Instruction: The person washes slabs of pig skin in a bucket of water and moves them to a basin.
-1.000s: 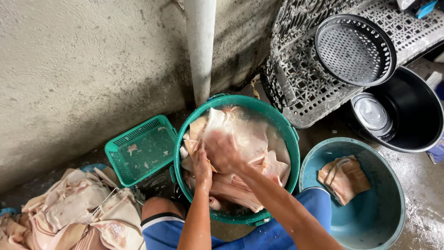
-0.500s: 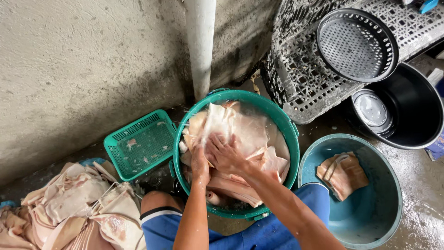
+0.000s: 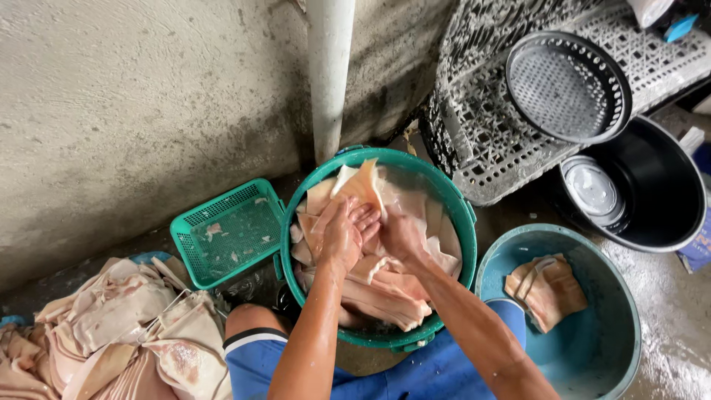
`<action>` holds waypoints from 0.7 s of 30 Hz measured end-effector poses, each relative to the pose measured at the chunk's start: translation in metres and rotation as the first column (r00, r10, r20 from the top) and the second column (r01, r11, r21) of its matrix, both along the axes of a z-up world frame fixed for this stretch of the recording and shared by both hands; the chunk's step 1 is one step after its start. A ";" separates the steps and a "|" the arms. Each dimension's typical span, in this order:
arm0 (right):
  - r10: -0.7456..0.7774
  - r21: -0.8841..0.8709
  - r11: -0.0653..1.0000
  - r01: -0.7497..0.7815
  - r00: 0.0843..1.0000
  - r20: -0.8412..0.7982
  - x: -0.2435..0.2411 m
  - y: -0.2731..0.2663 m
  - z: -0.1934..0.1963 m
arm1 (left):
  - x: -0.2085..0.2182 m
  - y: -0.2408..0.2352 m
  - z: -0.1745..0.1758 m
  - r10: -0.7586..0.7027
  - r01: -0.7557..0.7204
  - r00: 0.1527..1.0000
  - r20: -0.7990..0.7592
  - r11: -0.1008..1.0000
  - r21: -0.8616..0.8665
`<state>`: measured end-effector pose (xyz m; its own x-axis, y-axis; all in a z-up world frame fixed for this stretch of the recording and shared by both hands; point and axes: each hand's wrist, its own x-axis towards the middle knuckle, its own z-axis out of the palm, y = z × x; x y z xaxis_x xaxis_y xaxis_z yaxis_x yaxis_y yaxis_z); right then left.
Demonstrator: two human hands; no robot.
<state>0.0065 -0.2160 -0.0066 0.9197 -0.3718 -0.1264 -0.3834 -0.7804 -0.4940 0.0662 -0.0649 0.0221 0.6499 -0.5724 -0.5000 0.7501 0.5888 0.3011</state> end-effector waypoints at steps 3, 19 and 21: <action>0.051 0.137 0.985 -0.104 0.939 0.340 0.024 -0.021 0.049 | -0.003 0.005 -0.010 -0.026 -0.164 0.910 0.415 0.895 0.416; -0.087 0.854 0.334 -0.398 0.890 0.449 0.137 0.012 0.100 | 0.011 0.088 0.002 0.428 -0.620 0.717 0.550 0.753 0.222; 0.117 0.748 0.617 -0.246 0.968 0.222 0.161 0.012 0.051 | 0.015 0.078 -0.025 0.498 -0.714 0.598 0.628 0.687 0.134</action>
